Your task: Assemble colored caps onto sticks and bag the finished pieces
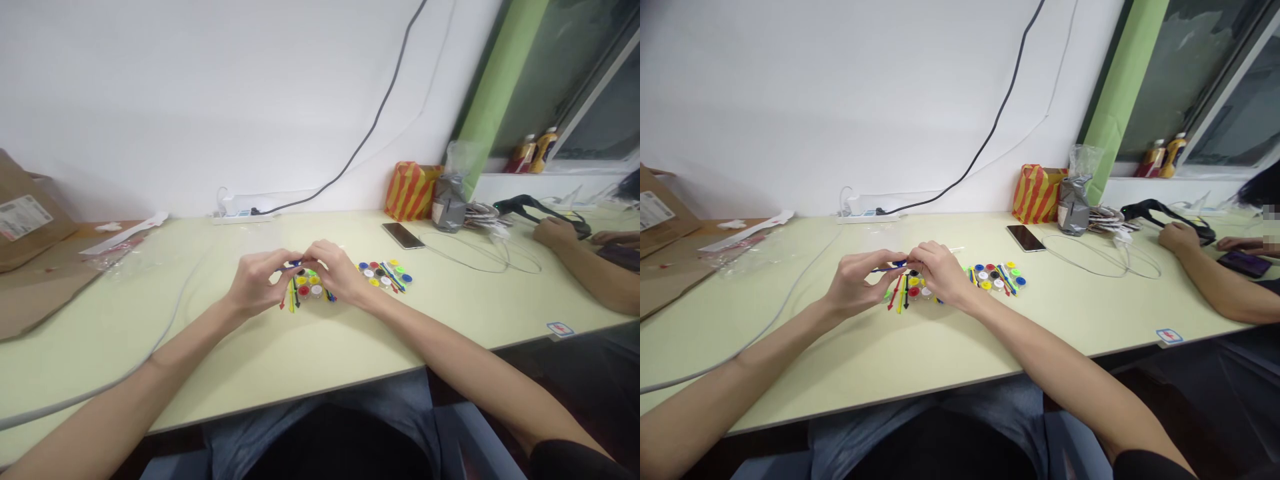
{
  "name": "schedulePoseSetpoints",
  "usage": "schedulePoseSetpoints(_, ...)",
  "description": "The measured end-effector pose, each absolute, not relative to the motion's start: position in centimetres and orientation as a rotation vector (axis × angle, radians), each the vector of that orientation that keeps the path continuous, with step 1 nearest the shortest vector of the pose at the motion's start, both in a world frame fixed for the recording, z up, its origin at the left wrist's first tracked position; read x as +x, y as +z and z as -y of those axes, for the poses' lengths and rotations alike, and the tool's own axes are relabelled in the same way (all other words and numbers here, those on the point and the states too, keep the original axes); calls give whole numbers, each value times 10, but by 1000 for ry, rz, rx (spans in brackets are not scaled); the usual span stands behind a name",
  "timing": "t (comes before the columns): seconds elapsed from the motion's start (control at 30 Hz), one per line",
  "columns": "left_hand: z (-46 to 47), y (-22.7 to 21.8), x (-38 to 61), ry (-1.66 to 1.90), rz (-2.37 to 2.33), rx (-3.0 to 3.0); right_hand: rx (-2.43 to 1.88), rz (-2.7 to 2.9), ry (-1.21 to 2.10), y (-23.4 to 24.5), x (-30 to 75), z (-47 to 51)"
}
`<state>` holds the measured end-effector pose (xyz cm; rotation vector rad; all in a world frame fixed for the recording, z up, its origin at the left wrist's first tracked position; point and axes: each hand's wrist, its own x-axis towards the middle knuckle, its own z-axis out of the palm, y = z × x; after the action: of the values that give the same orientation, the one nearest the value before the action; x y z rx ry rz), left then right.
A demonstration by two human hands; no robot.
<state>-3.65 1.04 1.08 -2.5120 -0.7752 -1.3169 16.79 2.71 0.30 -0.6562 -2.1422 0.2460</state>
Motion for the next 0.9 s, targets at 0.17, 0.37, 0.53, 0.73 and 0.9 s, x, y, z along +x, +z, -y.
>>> schedulePoseSetpoints(0.17, -9, 12, -38, -1306, 788, -2513, -677, 2210, 182, 0, 166, -27)
schedulePoseSetpoints(0.37, -14, 11, -38, -1250, 927, -2507, -696, 2156, 112, 2, 169, -31)
schedulePoseSetpoints(0.53, -25, 2, -41, -1200, 1032, -2472, -713, 2019, 66, 3, 181, -48)
schedulePoseSetpoints(0.73, -29, 2, -48, -1178, 1129, -2439, -916, 1691, 495, 7, 204, -74)
schedulePoseSetpoints(0.9, -28, 3, -47, -1117, 1155, -2496, -1172, 1495, 860, 7, 223, -85)
